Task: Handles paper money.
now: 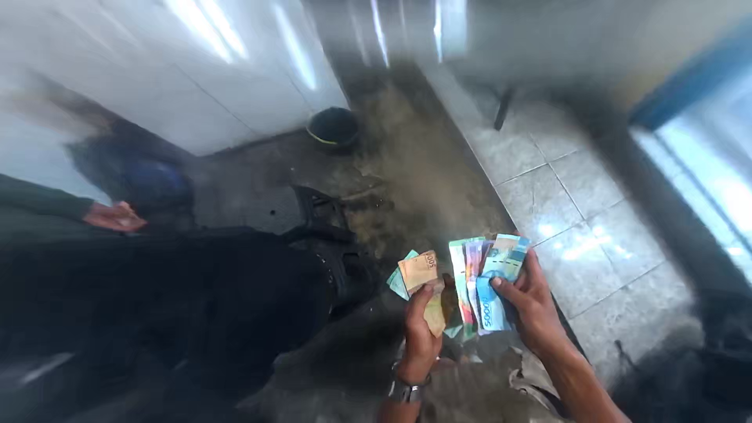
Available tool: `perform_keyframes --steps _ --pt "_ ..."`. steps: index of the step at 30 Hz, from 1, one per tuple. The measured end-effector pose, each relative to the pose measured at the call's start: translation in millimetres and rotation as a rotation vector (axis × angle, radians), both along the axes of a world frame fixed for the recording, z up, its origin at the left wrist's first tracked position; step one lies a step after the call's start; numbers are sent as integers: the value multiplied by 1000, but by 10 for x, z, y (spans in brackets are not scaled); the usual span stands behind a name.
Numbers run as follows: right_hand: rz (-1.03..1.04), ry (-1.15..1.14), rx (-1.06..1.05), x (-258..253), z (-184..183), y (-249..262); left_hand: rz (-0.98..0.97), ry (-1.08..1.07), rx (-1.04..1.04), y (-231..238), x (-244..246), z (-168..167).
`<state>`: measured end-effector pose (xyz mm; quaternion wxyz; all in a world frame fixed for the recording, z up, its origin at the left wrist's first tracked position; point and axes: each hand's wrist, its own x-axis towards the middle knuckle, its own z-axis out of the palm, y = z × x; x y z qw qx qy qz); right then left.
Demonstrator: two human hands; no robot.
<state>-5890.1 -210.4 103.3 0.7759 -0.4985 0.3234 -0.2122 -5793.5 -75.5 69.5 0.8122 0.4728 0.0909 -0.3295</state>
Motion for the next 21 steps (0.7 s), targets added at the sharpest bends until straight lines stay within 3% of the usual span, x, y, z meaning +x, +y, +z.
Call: perform_keyframes --steps 6,9,11,16,21 --pt "204 72 11 1337 231 -344 98 -155 86 -165 1065 246" --pt "259 88 27 1847 303 -411 182 -109 144 -215 1468 365" --pt "295 94 24 2157 291 -435 247 -48 143 -262 1713 414" --pt "390 108 -28 2820 227 -570 306 -201 240 -482 2257 423" --pt "425 57 11 3613 63 -865 494 -221 291 -826 2864 393"
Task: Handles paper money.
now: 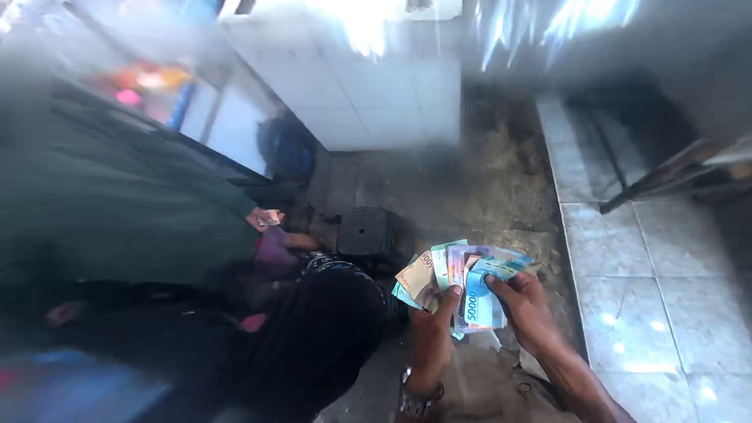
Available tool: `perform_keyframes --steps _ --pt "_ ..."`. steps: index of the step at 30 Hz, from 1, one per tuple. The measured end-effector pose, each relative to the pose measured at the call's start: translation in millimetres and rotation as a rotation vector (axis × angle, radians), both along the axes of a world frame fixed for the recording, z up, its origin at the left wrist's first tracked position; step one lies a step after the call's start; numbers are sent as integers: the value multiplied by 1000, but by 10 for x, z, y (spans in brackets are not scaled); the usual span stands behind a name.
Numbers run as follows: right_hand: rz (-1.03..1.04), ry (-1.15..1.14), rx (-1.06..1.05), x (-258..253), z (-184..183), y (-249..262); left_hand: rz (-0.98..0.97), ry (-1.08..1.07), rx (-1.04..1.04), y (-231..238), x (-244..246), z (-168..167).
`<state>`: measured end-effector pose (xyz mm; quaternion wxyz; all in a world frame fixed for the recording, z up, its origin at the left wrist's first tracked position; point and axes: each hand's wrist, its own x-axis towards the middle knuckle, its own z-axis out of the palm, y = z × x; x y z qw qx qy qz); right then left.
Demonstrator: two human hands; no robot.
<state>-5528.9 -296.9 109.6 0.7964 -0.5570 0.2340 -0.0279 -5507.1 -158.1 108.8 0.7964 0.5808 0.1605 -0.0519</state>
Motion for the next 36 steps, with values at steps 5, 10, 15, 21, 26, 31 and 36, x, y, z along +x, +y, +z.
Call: perform_keyframes --steps 5,10,15,21,26,31,36 --pt "96 -30 -88 828 -10 -483 148 -8 -15 -399 573 27" --pt "251 -54 -70 1563 -93 -811 231 -44 94 -704 1129 -70" --pt "375 18 -10 2189 -241 -953 279 -16 103 -814 1670 -177" --pt "324 52 -86 2820 -325 -1090 165 33 -74 -986 2362 -432" --pt "168 107 -96 3453 -113 -1120 141 137 -139 -984 2965 -289" --pt "218 85 -104 4182 -85 -1077 133 180 -158 -828 3360 -258" --pt "323 85 -71 4706 59 -705 375 201 -115 -630 3774 -127"
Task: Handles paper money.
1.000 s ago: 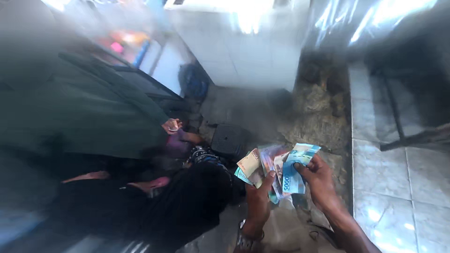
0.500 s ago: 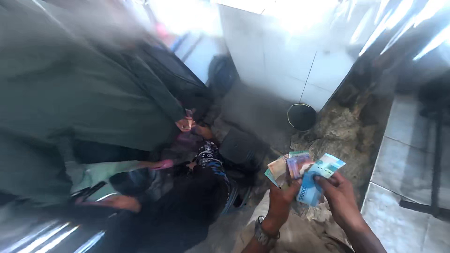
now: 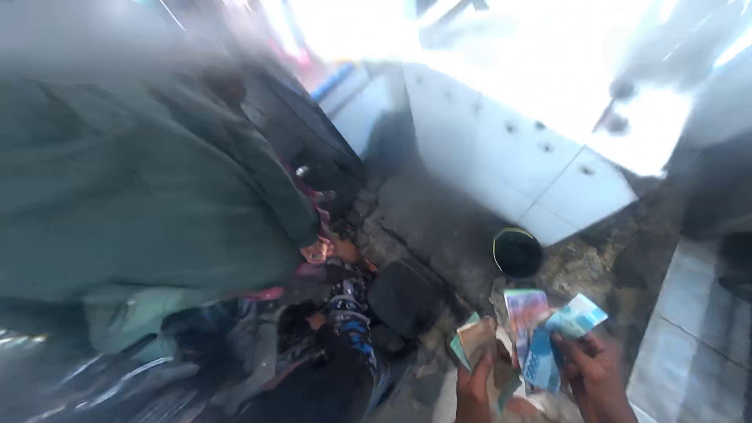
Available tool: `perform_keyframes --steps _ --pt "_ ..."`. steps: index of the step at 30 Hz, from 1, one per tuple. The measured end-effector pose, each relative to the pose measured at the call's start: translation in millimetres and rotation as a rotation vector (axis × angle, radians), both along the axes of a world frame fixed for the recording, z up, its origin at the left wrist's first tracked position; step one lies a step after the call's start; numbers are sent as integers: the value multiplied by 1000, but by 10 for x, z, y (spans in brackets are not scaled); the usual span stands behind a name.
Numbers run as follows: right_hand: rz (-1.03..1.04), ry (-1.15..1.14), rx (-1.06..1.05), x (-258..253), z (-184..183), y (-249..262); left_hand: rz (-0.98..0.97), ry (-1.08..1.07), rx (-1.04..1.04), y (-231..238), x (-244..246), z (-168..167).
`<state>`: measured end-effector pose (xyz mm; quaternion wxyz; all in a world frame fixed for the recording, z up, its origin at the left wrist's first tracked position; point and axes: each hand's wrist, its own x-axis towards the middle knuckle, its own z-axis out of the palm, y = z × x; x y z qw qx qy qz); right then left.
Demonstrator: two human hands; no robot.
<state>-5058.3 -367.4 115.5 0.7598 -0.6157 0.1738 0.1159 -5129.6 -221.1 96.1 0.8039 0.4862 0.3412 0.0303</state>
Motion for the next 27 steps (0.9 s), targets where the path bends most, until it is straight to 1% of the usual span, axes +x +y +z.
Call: perform_keyframes --steps 2,5,9,12,13,15,17,18,20,22,24,27 --pt "68 15 3 191 81 157 21 -48 43 89 202 67" --pt "146 3 -8 438 3 324 27 -60 143 201 490 77" --pt "225 -54 -72 899 -91 499 93 15 200 321 1014 113" --pt "308 -6 -90 1362 -90 605 176 47 226 352 1413 74" --pt "334 -21 -67 1561 -95 643 221 37 223 360 1588 61" --pt "420 -123 15 2024 -115 720 310 16 196 374 2004 85" --pt "505 -193 89 2427 -73 793 388 41 166 357 2356 204" --pt "524 -181 124 2635 -12 833 415 26 164 352 2533 265" --pt "550 -76 172 3051 145 910 470 -53 180 365 2868 350" --pt "599 14 211 3388 246 963 501 -105 194 374 3093 435" --pt "661 25 236 3642 296 1015 537 -139 190 403 3236 497" --pt "729 14 235 3861 330 1075 626 -89 176 437 3360 561"
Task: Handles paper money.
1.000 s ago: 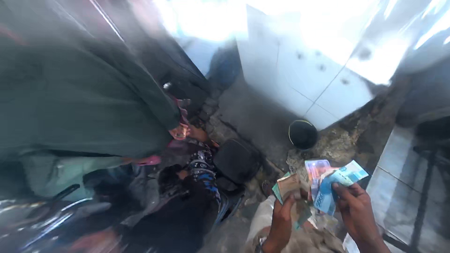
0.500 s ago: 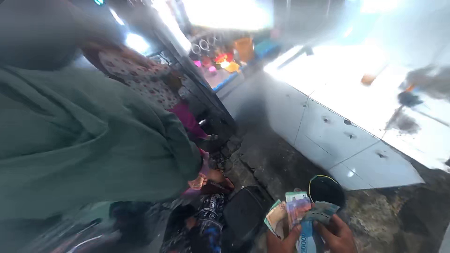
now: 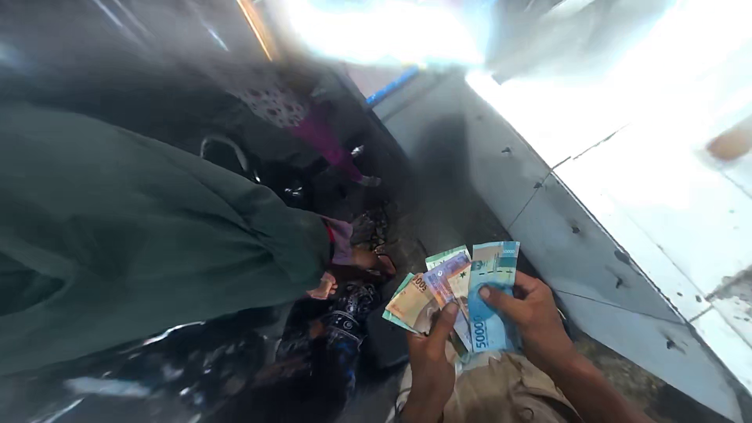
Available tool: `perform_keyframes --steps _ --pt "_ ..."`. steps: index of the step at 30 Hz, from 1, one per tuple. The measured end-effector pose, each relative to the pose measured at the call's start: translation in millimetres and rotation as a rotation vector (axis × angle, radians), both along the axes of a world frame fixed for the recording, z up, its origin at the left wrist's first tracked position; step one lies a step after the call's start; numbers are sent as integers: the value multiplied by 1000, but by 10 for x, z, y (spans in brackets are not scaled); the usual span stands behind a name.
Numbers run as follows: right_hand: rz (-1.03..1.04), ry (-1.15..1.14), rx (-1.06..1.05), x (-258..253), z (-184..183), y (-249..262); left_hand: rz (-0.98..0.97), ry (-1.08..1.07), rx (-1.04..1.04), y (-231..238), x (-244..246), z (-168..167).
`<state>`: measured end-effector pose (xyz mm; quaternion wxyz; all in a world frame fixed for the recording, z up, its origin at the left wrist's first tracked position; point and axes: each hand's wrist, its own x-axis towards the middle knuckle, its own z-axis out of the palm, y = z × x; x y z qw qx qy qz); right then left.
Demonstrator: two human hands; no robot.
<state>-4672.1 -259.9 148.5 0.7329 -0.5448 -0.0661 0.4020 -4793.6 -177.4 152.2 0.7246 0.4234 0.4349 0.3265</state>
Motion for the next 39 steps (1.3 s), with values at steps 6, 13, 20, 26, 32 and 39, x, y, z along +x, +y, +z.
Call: perform_keyframes --steps 6,13,20,26,32,39 --pt "82 88 -33 176 -9 144 173 104 78 169 203 51" --pt "98 33 -246 249 -91 768 130 140 -18 622 460 -44" --pt "89 -48 42 360 -190 1101 119 -135 106 947 496 -151" --pt "26 -52 40 141 -624 625 62 -224 -4 621 263 -626" --pt "-166 -131 -50 -30 -1022 131 -62 -132 -42 616 -8 -1394" --pt "-397 -550 -771 1604 -1629 -669 40 140 78 1020 -633 -2202"
